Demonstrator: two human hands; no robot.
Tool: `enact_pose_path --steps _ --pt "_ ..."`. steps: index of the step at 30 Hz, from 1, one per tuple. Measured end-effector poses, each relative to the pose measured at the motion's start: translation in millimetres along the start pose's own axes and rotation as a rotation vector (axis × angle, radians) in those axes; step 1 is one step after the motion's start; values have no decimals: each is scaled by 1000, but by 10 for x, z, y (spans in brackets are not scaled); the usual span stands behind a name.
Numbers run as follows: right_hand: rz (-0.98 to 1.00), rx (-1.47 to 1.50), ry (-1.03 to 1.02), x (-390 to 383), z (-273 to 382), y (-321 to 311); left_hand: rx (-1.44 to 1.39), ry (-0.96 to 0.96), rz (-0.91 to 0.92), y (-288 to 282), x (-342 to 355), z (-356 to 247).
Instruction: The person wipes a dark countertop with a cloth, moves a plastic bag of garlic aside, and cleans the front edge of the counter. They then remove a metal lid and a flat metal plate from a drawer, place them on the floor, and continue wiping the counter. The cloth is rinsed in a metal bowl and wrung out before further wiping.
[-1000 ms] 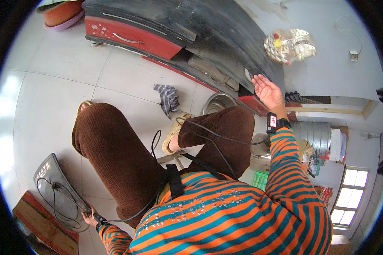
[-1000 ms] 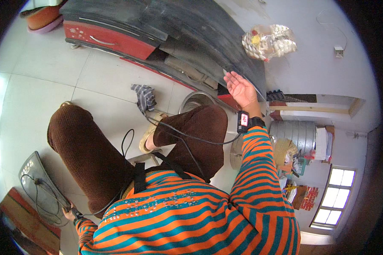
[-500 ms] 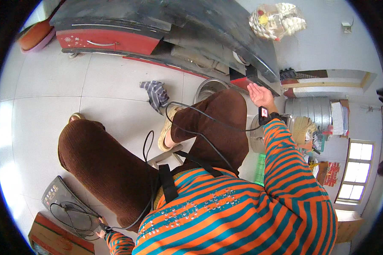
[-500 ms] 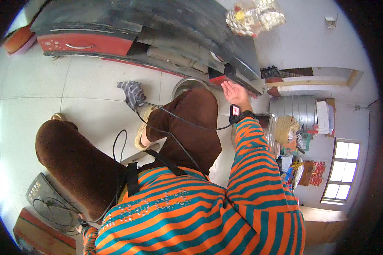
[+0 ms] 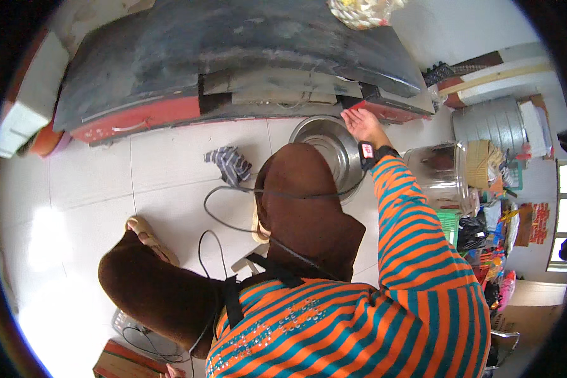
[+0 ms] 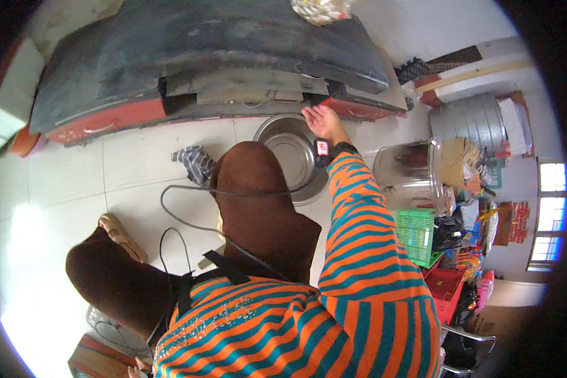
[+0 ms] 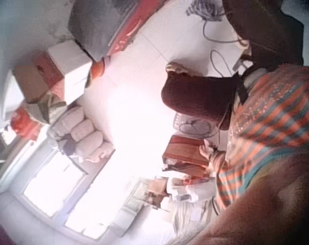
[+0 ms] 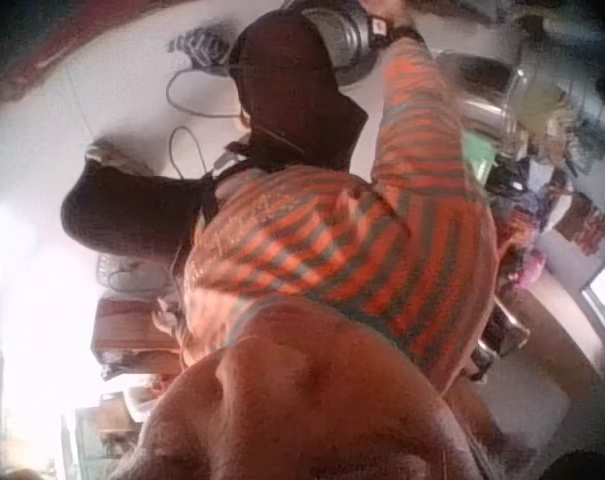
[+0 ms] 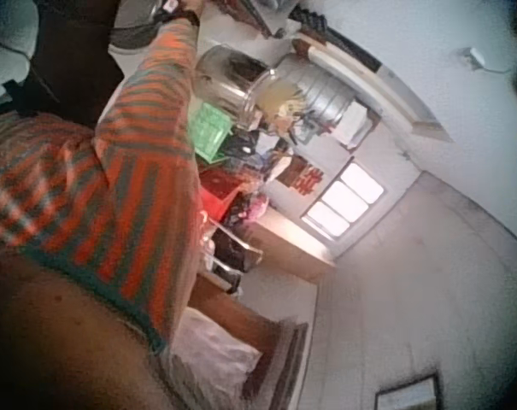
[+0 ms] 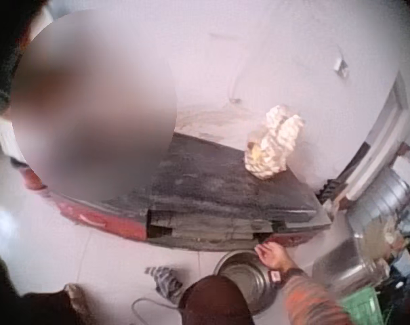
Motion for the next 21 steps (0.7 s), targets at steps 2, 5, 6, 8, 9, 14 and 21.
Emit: enact_pose_path --steps 2,5,6,8,9,14,21 --pt "29 53 9 301 20 105 113 34 21 339 -292 -71" --pt "-39 112 -13 742 100 311 230 64 56 831 -737 -101" --pt "-15 119 -4 887 118 372 263 71 62 977 -874 -87" --pt "-31 126 -6 1204 138 441 316 86 76 1254 -1104 -61" --pt "-28 160 22 1392 150 469 340 91 82 1371 -1206 -50" --pt "318 78 -132 2292 -3 272 429 113 100 1780 -1535 -16" --pt "255 143 -170 2203 48 161 526 123 128 2049 -1684 10"
Point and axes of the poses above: each hand's wrist, its own x-axis towards the middle knuckle, its own y-axis out of the palm, z = x × y, the point moved 1 cm from there along x, towards the middle knuckle, and after that the axes turned 7 degrees about -y, right-handed, at the moved point
